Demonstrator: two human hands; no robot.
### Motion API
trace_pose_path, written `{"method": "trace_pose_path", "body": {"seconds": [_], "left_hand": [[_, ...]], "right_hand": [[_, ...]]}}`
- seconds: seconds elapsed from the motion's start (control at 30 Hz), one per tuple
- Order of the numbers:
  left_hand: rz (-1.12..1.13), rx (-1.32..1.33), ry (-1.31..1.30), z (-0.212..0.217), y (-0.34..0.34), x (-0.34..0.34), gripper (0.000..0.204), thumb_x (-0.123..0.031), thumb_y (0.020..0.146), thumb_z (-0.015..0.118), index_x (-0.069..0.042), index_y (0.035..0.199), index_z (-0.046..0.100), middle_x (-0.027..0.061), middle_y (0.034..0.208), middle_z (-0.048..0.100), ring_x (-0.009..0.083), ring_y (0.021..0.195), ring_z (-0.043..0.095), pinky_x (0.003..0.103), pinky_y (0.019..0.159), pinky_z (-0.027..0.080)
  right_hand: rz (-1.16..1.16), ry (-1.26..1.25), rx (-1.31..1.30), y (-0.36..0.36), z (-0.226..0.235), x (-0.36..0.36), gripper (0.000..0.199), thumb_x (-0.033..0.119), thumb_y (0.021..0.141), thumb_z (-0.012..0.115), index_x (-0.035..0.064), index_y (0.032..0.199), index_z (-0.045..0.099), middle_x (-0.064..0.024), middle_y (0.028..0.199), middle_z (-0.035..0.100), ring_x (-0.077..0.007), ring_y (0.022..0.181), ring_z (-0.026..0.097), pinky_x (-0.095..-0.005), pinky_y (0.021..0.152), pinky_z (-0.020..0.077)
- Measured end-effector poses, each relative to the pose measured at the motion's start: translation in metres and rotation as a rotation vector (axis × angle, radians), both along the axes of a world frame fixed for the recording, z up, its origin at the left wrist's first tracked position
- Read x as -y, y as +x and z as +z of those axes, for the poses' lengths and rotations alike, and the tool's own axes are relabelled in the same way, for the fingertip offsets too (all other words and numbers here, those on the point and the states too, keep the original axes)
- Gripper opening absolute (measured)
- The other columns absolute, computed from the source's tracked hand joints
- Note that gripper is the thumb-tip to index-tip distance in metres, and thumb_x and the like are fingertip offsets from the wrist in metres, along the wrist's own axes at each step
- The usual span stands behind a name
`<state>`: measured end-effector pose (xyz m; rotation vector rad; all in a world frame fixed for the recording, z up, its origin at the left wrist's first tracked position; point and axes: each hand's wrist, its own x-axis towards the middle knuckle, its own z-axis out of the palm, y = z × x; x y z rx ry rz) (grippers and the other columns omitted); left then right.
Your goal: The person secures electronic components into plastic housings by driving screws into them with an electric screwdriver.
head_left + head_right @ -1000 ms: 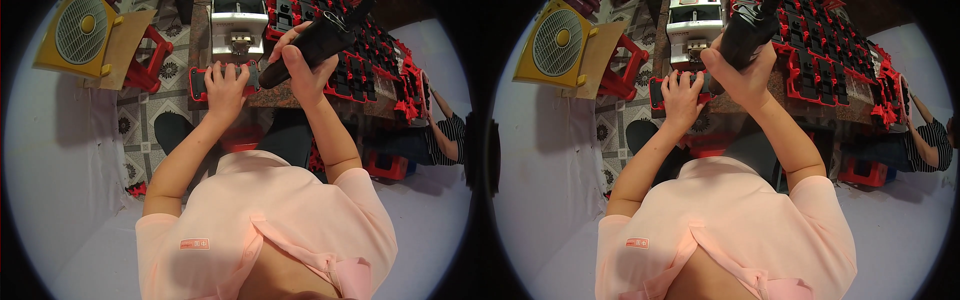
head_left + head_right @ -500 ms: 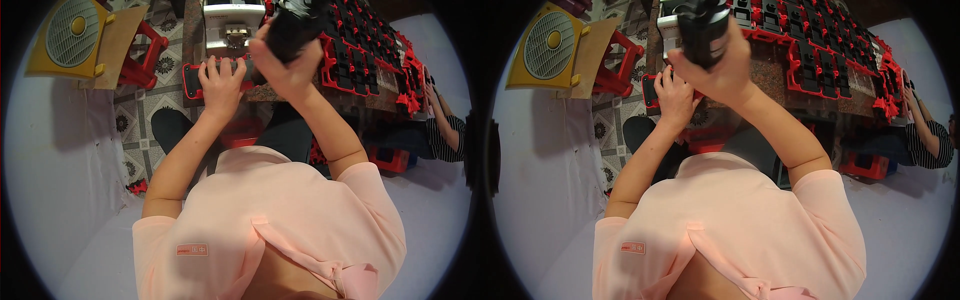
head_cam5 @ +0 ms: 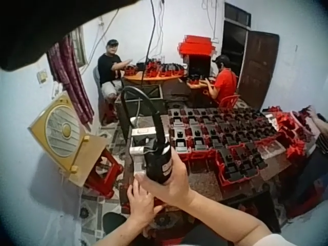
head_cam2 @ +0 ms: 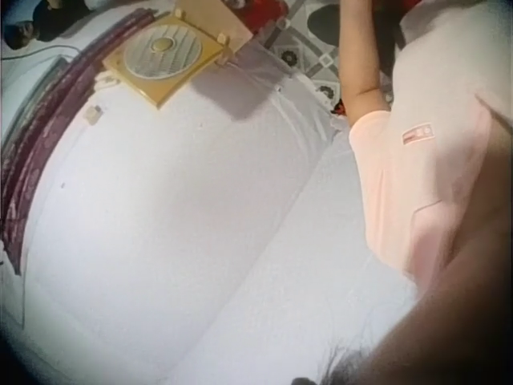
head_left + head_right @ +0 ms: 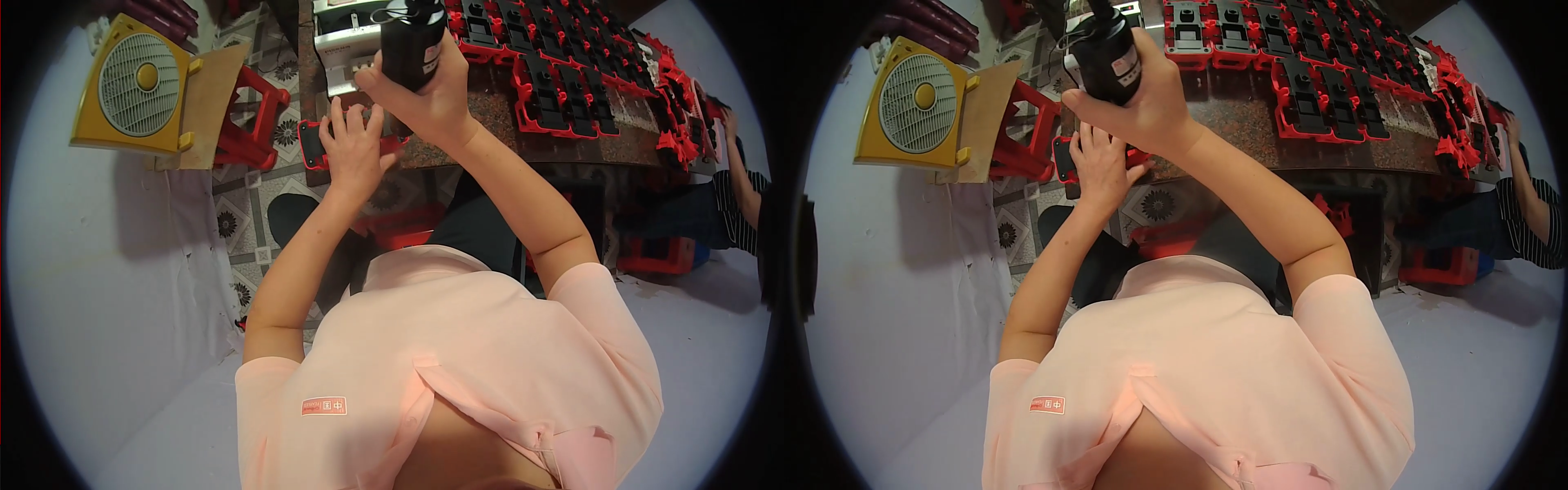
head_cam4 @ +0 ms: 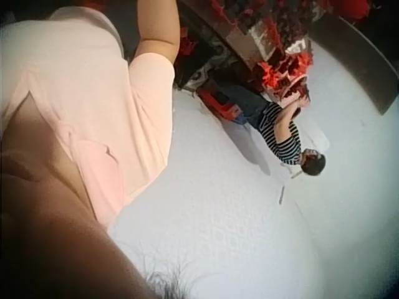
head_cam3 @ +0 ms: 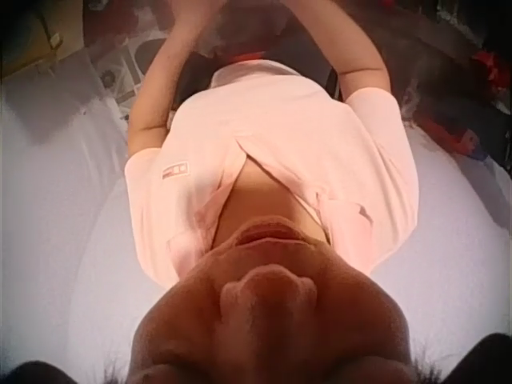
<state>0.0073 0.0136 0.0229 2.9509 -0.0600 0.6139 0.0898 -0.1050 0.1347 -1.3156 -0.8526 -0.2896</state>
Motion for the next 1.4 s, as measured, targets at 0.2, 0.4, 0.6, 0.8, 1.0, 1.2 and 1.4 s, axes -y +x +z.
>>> {"method": "trace_pose_path", "body": {"seconds": [0.2,0.4,0.6,0.8,1.0,1.2,1.4], "left_hand": [[-0.023,-0.03,-0.018,0.0,0.004,-0.001,0.09,-0.046,0.068,0.088,-0.012,0.142,0.048,0.0167,0.133,0.047,0.0435,0.135,0.039,0.061,0.105,0.032],[0.077,-0.031,-0.046,0.002,0.008,0.022,0.086,-0.045,0.073,0.085,-0.011,0.142,0.047,0.02,0.134,0.046,0.0463,0.132,0.039,0.062,0.103,0.033],[-0.042,-0.08,0.022,0.024,0.012,0.02,0.083,-0.037,0.067,0.088,-0.01,0.137,0.052,0.0146,0.135,0.047,0.0423,0.13,0.041,0.059,0.102,0.033],[-0.349,0.07,-0.043,0.002,0.039,0.006,0.068,-0.037,0.06,0.091,-0.011,0.119,0.068,0.01,0.122,0.056,0.0295,0.118,0.049,0.048,0.095,0.037],[-0.131,-0.087,-0.02,0.016,0.031,0.013,0.065,-0.04,0.068,0.087,-0.015,0.123,0.065,0.0128,0.118,0.057,0.0329,0.108,0.056,0.047,0.092,0.039],[-0.032,-0.003,-0.183,0.012,0.026,0.018,0.065,-0.038,0.072,0.085,-0.016,0.128,0.062,0.0149,0.132,0.053,0.0372,0.121,0.049,0.052,0.096,0.038],[-0.161,0.04,-0.176,0.007,0.026,0.018,0.054,-0.031,0.073,0.083,-0.017,0.122,0.066,0.0086,0.138,0.052,0.0348,0.133,0.042,0.054,0.097,0.036]], "right_hand": [[-0.062,0.014,-0.001,0.002,-0.008,0.001,0.067,0.026,0.074,0.092,0.0016,0.117,0.047,-0.0073,0.095,0.065,-0.012,0.08,0.064,-0.0272,0.069,0.0542],[-0.201,0.164,0.073,0.009,-0.016,-0.004,0.075,0.021,0.07,0.094,0.0028,0.119,0.041,-0.0094,0.098,0.063,-0.0132,0.083,0.067,-0.027,0.071,0.0554],[-0.073,0.221,-0.066,0.01,-0.012,0.002,0.075,0.015,0.07,0.095,0.0038,0.119,0.039,-0.0079,0.098,0.062,-0.012,0.085,0.065,-0.0266,0.073,0.0546],[-0.207,0.059,0.129,0.009,-0.024,0.003,0.073,-0.003,0.072,0.088,0.0028,0.123,0.037,-0.0092,0.104,0.06,-0.015,0.086,0.069,-0.0277,0.075,0.0589],[-0.178,0.338,-0.025,0.017,-0.007,0.019,0.079,0.014,0.072,0.094,0.0033,0.123,0.035,-0.0087,0.107,0.056,-0.0117,0.088,0.063,-0.0248,0.072,0.0535],[-0.193,0.38,0.053,0.024,0.006,0.025,0.076,0.015,0.075,0.093,0.0032,0.121,0.033,-0.0088,0.105,0.057,-0.0097,0.084,0.063,-0.0223,0.07,0.0531],[-0.217,0.324,-0.003,0.021,-0.017,0.015,0.079,0.015,0.073,0.094,0.003,0.124,0.035,-0.0078,0.108,0.055,-0.0106,0.091,0.06,-0.0249,0.077,0.0522]]}}
